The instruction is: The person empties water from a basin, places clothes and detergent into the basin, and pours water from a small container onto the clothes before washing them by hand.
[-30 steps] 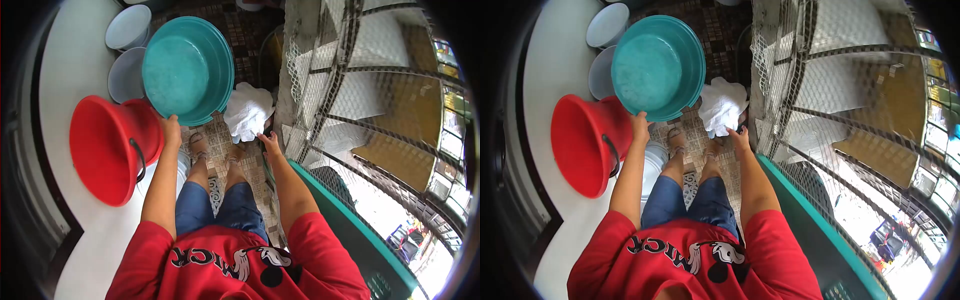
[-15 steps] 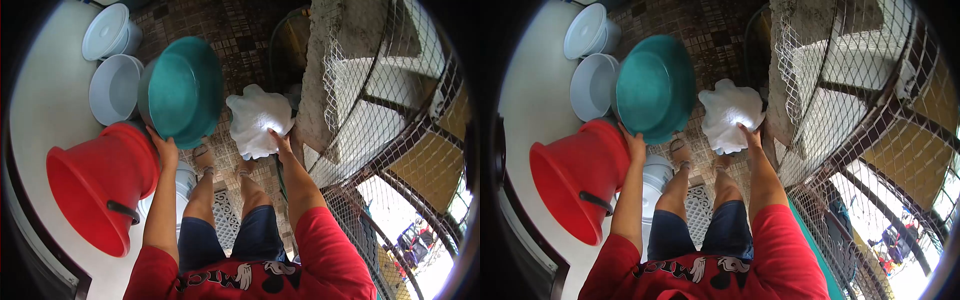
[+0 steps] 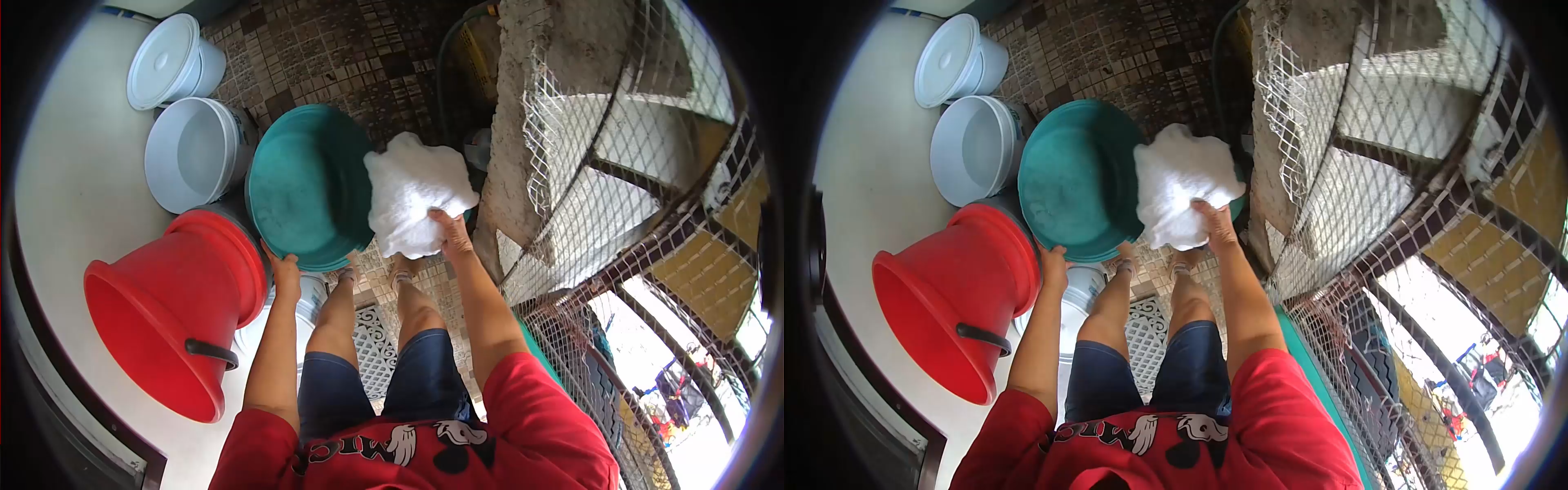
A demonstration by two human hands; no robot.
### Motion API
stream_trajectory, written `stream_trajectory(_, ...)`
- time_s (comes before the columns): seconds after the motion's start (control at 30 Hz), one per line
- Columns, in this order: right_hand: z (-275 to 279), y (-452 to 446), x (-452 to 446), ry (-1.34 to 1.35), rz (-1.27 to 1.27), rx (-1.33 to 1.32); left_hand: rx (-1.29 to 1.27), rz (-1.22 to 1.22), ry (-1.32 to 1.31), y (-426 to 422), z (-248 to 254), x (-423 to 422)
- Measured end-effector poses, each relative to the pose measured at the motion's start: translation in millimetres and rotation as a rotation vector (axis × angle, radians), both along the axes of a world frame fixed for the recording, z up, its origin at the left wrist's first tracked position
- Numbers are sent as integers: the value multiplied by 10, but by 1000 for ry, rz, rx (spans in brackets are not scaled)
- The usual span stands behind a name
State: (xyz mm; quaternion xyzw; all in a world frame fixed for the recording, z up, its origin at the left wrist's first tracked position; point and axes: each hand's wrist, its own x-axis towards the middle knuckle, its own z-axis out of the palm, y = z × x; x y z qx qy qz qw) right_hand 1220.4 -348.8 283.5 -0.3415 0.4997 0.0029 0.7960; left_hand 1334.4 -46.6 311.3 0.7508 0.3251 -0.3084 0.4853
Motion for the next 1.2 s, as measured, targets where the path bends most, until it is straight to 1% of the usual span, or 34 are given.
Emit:
stream_trajectory(0.03,277,101,138,-26,-48,-46,-20,36,9,29,17,-30)
stream_trajectory(0.1,592,218,311,1,-5,-77,-52,68,23,54,135,-84)
stream_trajectory(0.17,987,310,543,-80,58,-143,-84,102,29,73,260,-129)
stream_trajectory(0.23,1362,441,743,-165,59,-352,-99,188,18,102,374,-194)
stream_trajectory(0.27,1474,473,800,-146,229,-637,-101,194,6,93,462,-219)
stream_trajectory(0.3,1591,514,884,-132,397,-921,-204,243,24,75,548,-245)
stream_trajectory(0.33,1765,554,888,-217,356,-1204,-308,293,37,65,639,-268)
stream_trajectory(0.37,1957,582,952,-209,398,-1432,-305,308,11,25,768,-283)
stream_trajectory(0.43,1906,662,867,-362,478,-1795,-501,389,34,-122,1067,-308)
stream_trajectory(0.47,2014,728,831,-284,668,-1794,-507,400,11,-201,1237,-295)
stream_trajectory(0.5,2209,762,790,-246,878,-1666,-538,387,39,-276,1414,-270)
stream_trajectory(0.57,2461,740,672,-375,1067,-1608,-576,382,47,-352,1631,-232)
stream_trajectory(0.63,2483,690,423,-347,1066,-1433,-613,394,62,-367,1703,-222)
stream_trajectory(0.67,2679,667,426,-404,813,-1588,-664,396,54,-354,1730,-231)
stream_trajectory(0.73,2892,513,356,-338,684,-1558,-678,385,48,-303,1723,-256)
stream_trajectory(0.83,3081,266,322,-226,597,-1678,-710,345,46,-243,1962,-240)
stream_trajectory(0.87,3135,231,359,-242,595,-1690,-725,324,47,-242,2054,-234)
stream_trajectory(0.93,3227,192,466,-167,540,-1761,-720,307,33,-252,2215,-228)
stream_trajectory(0.97,3354,216,559,-193,536,-1767,-709,284,32,-249,2294,-215)
stream_trajectory(1.03,3654,361,739,-378,760,-1810,-735,273,31,-267,2507,-205)
stream_trajectory(1.1,3788,540,918,-707,1195,-1796,-770,254,27,-295,2630,-187)
stream_trajectory(1.13,3812,620,992,-720,1194,-1803,-775,257,8,-305,2659,-196)
stream_trajectory(1.2,3830,742,1196,-893,1432,-1811,-782,231,4,-294,2762,-132)
